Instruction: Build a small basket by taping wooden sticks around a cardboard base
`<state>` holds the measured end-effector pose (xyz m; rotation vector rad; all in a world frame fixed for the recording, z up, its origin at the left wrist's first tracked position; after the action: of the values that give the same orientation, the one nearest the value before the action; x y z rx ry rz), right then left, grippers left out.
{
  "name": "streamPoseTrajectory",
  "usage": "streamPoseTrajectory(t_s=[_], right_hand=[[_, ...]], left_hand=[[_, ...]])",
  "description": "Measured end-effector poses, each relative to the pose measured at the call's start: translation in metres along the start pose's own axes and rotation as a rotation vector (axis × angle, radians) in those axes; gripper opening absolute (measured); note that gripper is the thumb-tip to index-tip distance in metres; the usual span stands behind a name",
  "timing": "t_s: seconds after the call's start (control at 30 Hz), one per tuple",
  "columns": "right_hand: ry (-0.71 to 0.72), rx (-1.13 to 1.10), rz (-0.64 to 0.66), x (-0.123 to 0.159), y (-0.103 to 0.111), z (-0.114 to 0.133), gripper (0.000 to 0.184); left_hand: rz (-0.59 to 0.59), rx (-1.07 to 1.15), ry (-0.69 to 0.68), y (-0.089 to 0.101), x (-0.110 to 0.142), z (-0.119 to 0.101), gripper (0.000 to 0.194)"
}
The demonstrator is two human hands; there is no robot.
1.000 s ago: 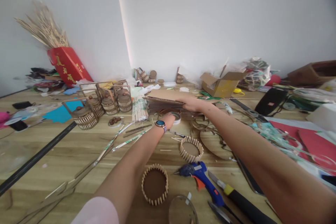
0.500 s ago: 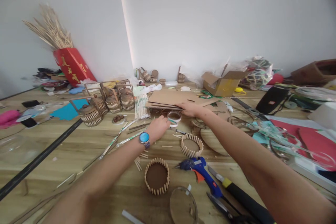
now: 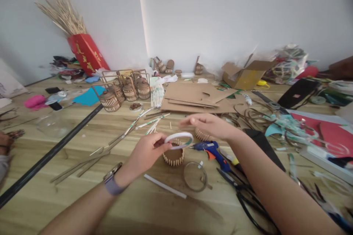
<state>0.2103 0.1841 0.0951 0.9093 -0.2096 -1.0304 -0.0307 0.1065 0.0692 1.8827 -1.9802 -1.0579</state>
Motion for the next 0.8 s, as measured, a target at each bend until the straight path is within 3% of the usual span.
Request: streamPoseTrajectory(t_s=[0.1, 0.23, 0.43, 0.53, 0.63, 0.7, 0.8], right_hand=[[-0.002, -0.406, 0.099, 0.043, -0.02, 0.027, 0.053], [-0.166, -0.816, 0.002, 0.088, -0.05, 0.037, 0.039], [-0.287, -1.119, -0.094, 0.129, -0.084, 0.045, 0.036], [-0.364, -1.142, -0.106, 0.139, -0.087, 0.052, 0.037], [-0.431, -0.992, -0.046, 0.142, -0.085, 0.062, 0.039], [-0.434, -0.857, -0.016, 0.142, -0.083, 0.07, 0.04], [-0.392, -0.767, 0.022, 0.143, -0.085, 0.077, 0.041]], left_hand=[[0.04, 0.271, 0.149, -0.003, 0.029, -0.005, 0.022], [0.101, 0.551, 0.326, -0.012, 0.058, -0.005, 0.022], [0.139, 0.838, 0.455, -0.031, 0.085, 0.003, 0.037], [0.192, 0.687, 0.36, -0.03, 0.094, -0.001, 0.042], [0.104, 0.404, 0.067, -0.022, 0.097, -0.018, 0.046], [0.07, 0.359, -0.112, -0.019, 0.097, -0.032, 0.039], [0.084, 0.355, -0.083, -0.024, 0.097, -0.042, 0.036]])
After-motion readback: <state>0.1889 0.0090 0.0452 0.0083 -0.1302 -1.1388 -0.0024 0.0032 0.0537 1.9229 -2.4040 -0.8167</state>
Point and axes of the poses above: each hand's wrist, its own x-axis away from the middle knuckle, its own y-axis out of the back of the hand, z = x × y, the point moved 1 cm from there along -x, towards the middle knuckle, and after that the axes turned 11 degrees about -z, right-handed, at the moved point
